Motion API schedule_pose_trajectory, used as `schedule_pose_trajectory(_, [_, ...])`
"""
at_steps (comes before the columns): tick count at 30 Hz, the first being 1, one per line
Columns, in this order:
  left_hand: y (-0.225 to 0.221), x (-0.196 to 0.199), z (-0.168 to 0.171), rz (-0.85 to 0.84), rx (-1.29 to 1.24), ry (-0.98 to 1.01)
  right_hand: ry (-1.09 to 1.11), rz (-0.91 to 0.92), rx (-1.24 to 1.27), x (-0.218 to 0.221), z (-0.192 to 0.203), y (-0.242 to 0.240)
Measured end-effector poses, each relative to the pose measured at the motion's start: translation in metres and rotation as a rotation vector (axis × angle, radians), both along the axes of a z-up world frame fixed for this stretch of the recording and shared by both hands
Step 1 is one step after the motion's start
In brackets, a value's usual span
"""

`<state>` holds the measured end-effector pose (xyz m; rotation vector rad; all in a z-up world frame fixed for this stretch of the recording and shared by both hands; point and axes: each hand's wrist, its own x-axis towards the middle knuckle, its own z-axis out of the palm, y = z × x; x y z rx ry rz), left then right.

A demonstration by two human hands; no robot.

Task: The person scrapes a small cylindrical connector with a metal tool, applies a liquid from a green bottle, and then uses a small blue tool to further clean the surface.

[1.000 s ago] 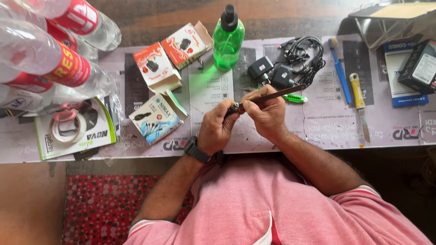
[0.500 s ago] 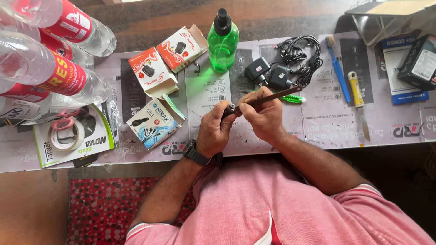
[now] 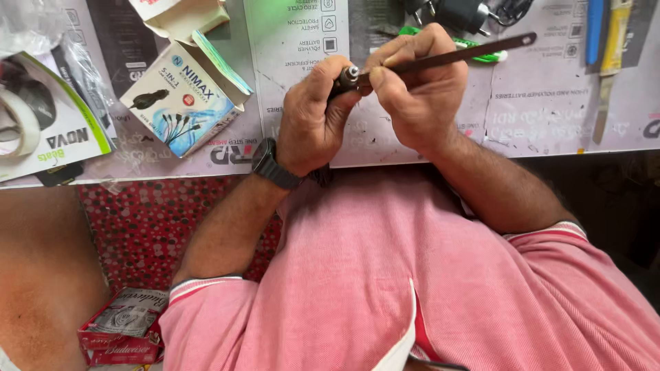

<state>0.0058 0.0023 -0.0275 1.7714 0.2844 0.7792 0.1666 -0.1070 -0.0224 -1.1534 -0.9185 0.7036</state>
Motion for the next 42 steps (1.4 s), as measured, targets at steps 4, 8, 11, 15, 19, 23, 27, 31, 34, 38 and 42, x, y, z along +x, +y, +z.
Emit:
schedule_pose_trajectory(4, [-0.003,-0.002,-0.003,0.011,0.024,0.04,-0.055,-0.021,-0.004,-0.003,0.001,-0.007])
schedule_pose_trajectory(8, [0.0,0.0,0.0,0.01,0.039,0.028,-0.141,-0.011,-0.018,-0.002,0.01,-0.002])
schedule_pose_trajectory(11, [0.0,0.0,0.0,0.005,0.043,0.048,-0.107,-0.009,-0.03,-0.001,0.013,0.0])
schedule_pose_trajectory(15, [-0.001,-0.002,-0.004,0.011,0.031,0.089,-0.106,-0.01,-0.03,-0.002,0.01,-0.002])
schedule_pose_trajectory(19, [0.0,-0.001,-0.007,0.011,0.045,0.065,-0.121,-0.032,-0.058,-0.002,0.006,-0.005])
schedule_pose_trajectory(23, [-0.001,-0.002,-0.005,0.019,0.058,0.089,-0.073,-0.015,-0.033,-0.002,0.007,-0.004])
schedule_pose_trajectory(27, [0.0,-0.001,-0.005,-0.004,0.043,0.046,-0.118,0.008,-0.029,-0.001,0.006,-0.005])
schedule_pose_trajectory(31, [-0.001,-0.002,-0.006,0.001,0.042,0.069,-0.086,0.003,-0.014,0.0,0.004,-0.006])
schedule_pose_trajectory(34, [0.001,-0.004,-0.005,-0.009,0.031,0.074,-0.151,-0.009,-0.038,0.0,0.005,-0.004])
schedule_pose_trajectory(38, [0.001,-0.005,-0.006,-0.079,0.025,0.032,-0.108,-0.037,-0.026,-0.001,0.008,-0.004])
schedule_pose_trajectory(42, [0.004,-0.006,-0.007,-0.122,-0.042,0.036,-0.012,0.005,-0.042,0.001,0.014,-0.007])
